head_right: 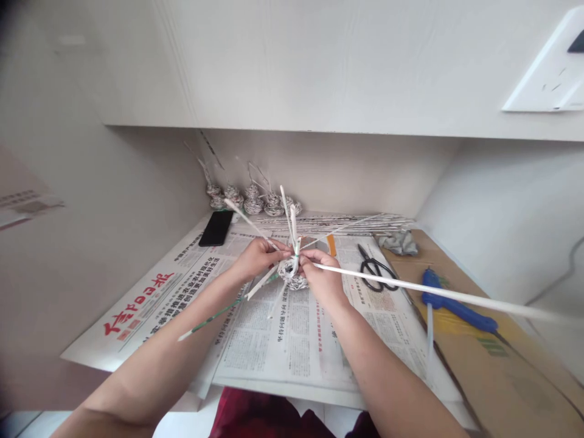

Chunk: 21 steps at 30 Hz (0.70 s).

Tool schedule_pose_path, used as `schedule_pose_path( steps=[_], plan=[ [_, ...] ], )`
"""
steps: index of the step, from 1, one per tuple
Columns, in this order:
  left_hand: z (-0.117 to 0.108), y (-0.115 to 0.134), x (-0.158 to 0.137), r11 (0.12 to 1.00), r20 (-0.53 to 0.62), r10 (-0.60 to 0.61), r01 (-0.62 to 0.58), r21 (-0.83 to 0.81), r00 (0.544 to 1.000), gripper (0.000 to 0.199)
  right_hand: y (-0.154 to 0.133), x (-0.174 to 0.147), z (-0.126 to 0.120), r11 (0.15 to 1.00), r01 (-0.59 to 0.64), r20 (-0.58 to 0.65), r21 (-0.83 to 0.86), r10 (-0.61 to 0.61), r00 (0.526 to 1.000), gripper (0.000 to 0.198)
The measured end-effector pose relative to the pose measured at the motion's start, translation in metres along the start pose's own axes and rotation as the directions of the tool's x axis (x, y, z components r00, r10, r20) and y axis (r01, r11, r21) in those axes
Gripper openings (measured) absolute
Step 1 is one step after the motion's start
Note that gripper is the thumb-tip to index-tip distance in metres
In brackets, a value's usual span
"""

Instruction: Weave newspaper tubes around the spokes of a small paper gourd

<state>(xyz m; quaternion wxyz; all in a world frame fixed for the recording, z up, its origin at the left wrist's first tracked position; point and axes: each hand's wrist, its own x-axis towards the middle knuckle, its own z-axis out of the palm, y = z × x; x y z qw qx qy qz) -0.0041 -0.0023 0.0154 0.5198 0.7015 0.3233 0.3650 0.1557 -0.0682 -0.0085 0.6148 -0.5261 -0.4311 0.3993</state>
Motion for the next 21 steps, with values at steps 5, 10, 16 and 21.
schedule_pose_path(
  steps=[5,10,16,21],
  plan=[
    [0.005,-0.002,-0.001,0.995,-0.058,-0.05,0.045,-0.085,0.997,0.025,0.001,0.0,0.001,1.0,-0.001,0.016,0.004,0.001,1.0,0.026],
    [0.009,-0.003,0.0,0.992,-0.091,-0.009,-0.003,-0.126,0.996,0.022,-0.001,-0.002,0.002,0.999,0.011,0.032,0.032,-0.012,0.999,0.024],
    [0.014,0.0,-0.001,0.996,-0.085,0.061,-0.067,-0.066,0.995,0.024,-0.002,-0.001,0.001,0.996,0.09,0.023,-0.012,-0.09,0.996,0.019],
    [0.017,0.001,-0.003,0.998,-0.103,0.057,-0.056,0.016,0.993,0.024,-0.005,-0.004,0.003,0.995,0.097,0.001,-0.033,-0.097,0.995,0.018]
  ],
)
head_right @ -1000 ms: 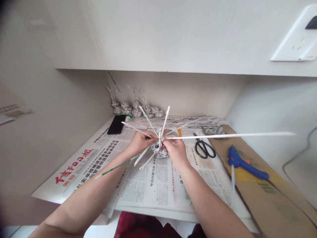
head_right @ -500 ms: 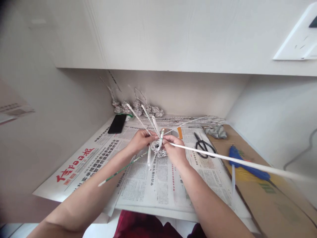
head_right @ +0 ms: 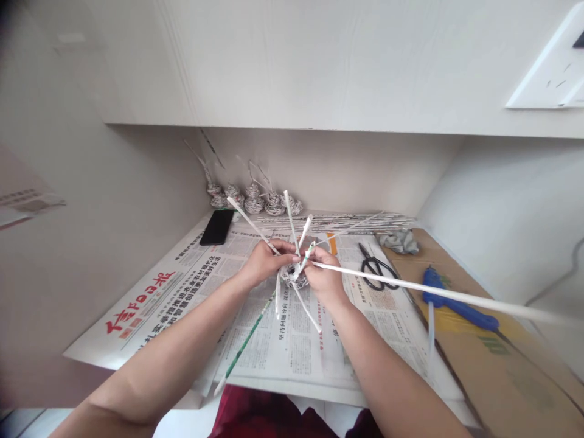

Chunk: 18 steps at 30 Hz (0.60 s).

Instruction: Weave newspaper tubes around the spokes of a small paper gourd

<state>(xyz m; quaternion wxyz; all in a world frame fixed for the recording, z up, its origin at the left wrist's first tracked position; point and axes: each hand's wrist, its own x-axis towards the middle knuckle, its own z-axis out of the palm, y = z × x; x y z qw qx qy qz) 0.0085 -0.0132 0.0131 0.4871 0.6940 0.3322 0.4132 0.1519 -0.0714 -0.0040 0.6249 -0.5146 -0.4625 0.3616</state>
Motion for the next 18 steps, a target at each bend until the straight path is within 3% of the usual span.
schedule_pose_path(
  steps=[4,10,18],
  plan=[
    [-0.0025,-0.0001,0.0,1.0,0.045,-0.017,0.018,-0.014,0.999,0.021,-0.0028,-0.0018,0.0012,0.999,0.005,0.0,0.039,-0.005,1.0,0.021],
    [-0.0019,-0.0004,0.0,0.999,-0.032,-0.044,0.044,-0.021,0.999,0.019,0.0001,0.0013,-0.0002,0.997,-0.045,0.009,0.061,0.045,0.999,0.028],
    [0.0037,-0.0044,-0.0005,0.977,-0.046,-0.067,0.057,-0.204,0.997,0.022,-0.0055,0.0042,-0.0005,0.972,-0.179,-0.05,0.152,0.188,0.981,0.037]
  ],
)
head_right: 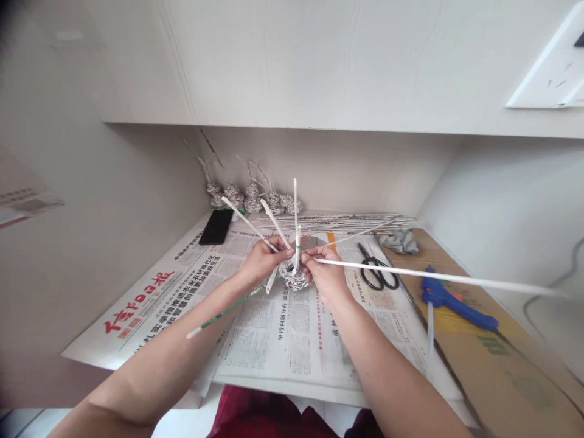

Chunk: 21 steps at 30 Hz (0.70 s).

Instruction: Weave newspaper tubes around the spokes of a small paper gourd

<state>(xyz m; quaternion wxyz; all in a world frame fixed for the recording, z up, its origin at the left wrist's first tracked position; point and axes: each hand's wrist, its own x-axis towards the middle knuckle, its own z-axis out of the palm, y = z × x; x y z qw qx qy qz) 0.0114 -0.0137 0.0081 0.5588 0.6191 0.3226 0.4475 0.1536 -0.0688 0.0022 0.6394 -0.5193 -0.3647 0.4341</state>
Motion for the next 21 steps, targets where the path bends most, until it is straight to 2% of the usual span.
schedule_pose_path(
  steps=[4,8,11,16,21],
  plan=[
    [-0.003,-0.001,0.003,0.999,-0.059,0.035,-0.033,0.041,0.998,0.023,-0.004,-0.003,-0.001,0.997,0.026,0.025,-0.075,-0.024,0.999,0.035],
    [-0.002,0.0,0.003,0.989,-0.08,0.095,-0.084,0.123,0.992,0.019,-0.005,-0.005,-0.002,0.996,-0.04,0.099,-0.078,0.048,0.994,0.037],
    [0.002,0.0,0.0,0.993,-0.07,0.096,-0.09,0.081,0.993,0.018,-0.003,-0.005,-0.001,0.996,-0.064,0.092,-0.065,0.07,0.993,0.036],
    [0.007,-0.001,-0.002,0.992,-0.001,-0.029,0.029,-0.125,1.0,0.028,0.003,-0.002,0.0,0.998,-0.05,0.025,-0.032,0.05,0.998,0.037],
    [0.003,0.004,-0.001,0.964,0.0,-0.24,0.238,-0.119,0.971,0.034,0.005,-0.002,0.0,1.0,0.001,0.052,-0.024,0.0,0.999,0.037]
  ],
)
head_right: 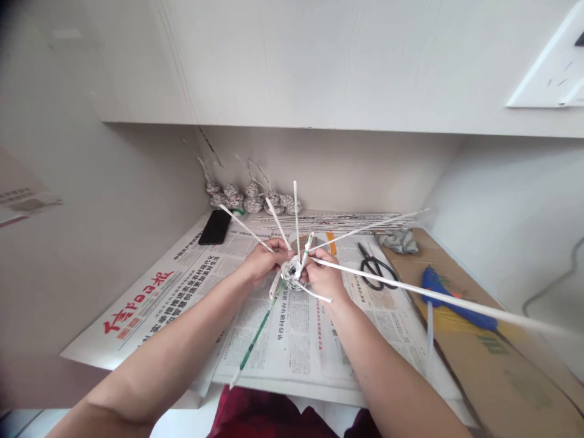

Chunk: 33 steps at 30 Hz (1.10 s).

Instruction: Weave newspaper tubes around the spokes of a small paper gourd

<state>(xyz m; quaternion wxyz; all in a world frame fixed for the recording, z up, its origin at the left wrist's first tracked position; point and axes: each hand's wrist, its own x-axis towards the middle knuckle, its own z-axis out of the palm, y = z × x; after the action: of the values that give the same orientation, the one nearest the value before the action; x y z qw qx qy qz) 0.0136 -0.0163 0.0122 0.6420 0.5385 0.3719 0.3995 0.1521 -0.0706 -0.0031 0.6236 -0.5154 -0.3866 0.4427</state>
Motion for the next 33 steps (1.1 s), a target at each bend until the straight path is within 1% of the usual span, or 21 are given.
schedule_pose_path(
  steps=[2,4,10,12,18,22,26,31,33],
  plan=[
    [-0.001,0.001,0.0,1.0,-0.007,-0.024,0.024,0.006,1.0,0.035,0.001,0.0,0.0,1.0,0.008,0.021,-0.005,-0.008,1.0,0.035],
    [-0.001,0.001,0.0,1.0,-0.005,-0.023,0.023,0.018,1.0,0.035,0.002,-0.001,0.0,1.0,0.008,0.038,-0.007,-0.007,0.999,0.034],
    [-0.006,0.002,0.001,0.997,0.111,-0.025,0.017,0.071,0.994,0.04,0.002,0.0,-0.001,1.0,0.01,0.047,-0.001,-0.01,0.999,0.033],
    [-0.008,0.004,0.0,0.997,0.118,-0.038,0.029,0.073,0.992,0.038,0.002,0.002,-0.003,1.0,-0.006,0.057,0.022,0.005,0.998,0.034],
    [-0.007,0.008,-0.003,0.997,0.107,-0.029,0.021,0.071,0.994,0.038,0.003,0.008,-0.006,0.991,-0.033,0.0,0.129,0.034,0.999,0.036],
    [-0.004,0.005,-0.002,0.998,0.054,-0.044,0.041,0.046,0.998,0.033,0.007,0.012,-0.005,0.988,-0.037,-0.046,0.153,0.044,0.998,0.04],
    [-0.004,0.0,0.0,0.998,0.028,-0.054,0.053,0.029,0.998,0.034,0.011,0.011,-0.003,0.99,0.008,-0.075,0.141,0.002,0.997,0.041],
    [-0.005,0.0,0.001,0.997,-0.01,-0.082,0.082,0.006,0.997,0.034,0.006,0.006,0.0,0.989,0.076,-0.09,0.126,-0.064,0.994,0.036],
    [-0.004,0.001,0.0,0.997,-0.01,-0.081,0.082,0.013,0.997,0.033,0.004,0.006,0.0,0.987,0.082,-0.095,0.136,-0.07,0.993,0.036]
  ],
)
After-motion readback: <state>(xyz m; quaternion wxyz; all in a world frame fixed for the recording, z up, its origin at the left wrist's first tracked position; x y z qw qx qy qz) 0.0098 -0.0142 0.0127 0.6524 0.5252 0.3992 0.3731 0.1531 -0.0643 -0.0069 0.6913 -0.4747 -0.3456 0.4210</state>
